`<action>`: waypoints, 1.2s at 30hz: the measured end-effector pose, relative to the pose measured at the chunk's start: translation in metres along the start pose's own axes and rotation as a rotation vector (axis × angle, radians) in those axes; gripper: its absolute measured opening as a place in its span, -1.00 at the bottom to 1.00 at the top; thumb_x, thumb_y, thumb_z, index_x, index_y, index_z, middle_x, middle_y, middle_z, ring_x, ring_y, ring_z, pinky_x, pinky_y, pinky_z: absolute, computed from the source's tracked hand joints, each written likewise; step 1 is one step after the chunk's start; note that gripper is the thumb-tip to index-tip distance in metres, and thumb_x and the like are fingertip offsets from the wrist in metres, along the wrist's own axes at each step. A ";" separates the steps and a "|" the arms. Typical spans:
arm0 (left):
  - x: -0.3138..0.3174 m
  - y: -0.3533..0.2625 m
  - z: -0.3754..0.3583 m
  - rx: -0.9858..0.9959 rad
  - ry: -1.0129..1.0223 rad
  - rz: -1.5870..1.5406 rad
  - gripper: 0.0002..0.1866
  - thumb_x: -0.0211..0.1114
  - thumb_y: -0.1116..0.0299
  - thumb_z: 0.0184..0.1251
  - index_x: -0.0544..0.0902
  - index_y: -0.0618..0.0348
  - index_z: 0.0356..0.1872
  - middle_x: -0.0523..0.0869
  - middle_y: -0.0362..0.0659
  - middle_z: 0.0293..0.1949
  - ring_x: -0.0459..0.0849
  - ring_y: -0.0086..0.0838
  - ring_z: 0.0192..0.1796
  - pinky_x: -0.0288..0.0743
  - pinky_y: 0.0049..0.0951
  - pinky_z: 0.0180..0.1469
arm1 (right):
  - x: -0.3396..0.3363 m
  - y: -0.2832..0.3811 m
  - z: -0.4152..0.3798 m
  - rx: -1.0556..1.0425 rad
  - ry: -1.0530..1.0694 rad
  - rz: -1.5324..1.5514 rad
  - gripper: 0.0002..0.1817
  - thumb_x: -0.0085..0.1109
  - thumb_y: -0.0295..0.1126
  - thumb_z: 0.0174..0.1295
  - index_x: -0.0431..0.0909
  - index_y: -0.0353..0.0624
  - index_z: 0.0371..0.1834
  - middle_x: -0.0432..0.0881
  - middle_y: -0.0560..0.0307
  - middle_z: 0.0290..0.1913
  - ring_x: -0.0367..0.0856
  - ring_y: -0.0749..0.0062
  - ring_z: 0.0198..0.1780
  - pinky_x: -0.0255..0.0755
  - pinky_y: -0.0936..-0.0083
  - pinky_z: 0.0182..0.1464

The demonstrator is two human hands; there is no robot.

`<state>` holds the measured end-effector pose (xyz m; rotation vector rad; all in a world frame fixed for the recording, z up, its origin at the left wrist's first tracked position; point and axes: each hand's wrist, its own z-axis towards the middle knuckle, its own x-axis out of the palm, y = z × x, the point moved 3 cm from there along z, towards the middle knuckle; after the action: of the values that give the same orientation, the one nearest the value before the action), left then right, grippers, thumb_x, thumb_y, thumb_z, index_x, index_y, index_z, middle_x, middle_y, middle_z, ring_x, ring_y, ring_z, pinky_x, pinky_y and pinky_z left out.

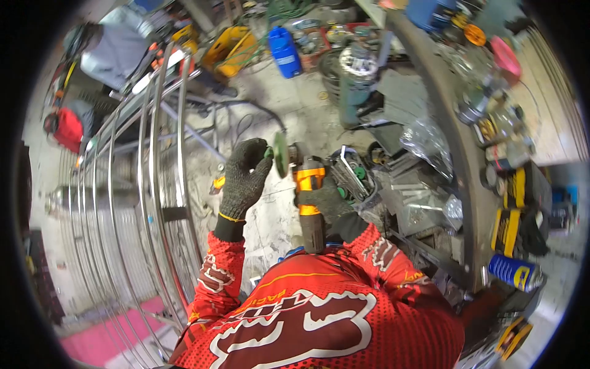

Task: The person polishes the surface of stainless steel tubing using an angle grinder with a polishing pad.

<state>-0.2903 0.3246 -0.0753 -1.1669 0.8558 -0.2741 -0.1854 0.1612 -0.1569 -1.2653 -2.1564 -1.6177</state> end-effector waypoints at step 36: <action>-0.066 0.051 -0.202 -0.572 -0.037 -0.369 0.05 0.66 0.33 0.02 0.12 0.14 0.48 0.54 -0.09 0.21 0.61 -0.38 0.19 0.63 -0.31 0.17 | 0.163 -0.117 0.013 -0.038 0.356 -0.156 0.09 0.56 -0.53 -0.12 0.03 -0.09 0.50 0.45 0.04 0.17 0.54 0.30 0.12 0.54 0.30 0.18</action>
<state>-0.4896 0.2456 -0.1166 -1.8639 0.6994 -0.3166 -0.3654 0.2512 -0.1515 -0.7592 -2.0482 -1.7906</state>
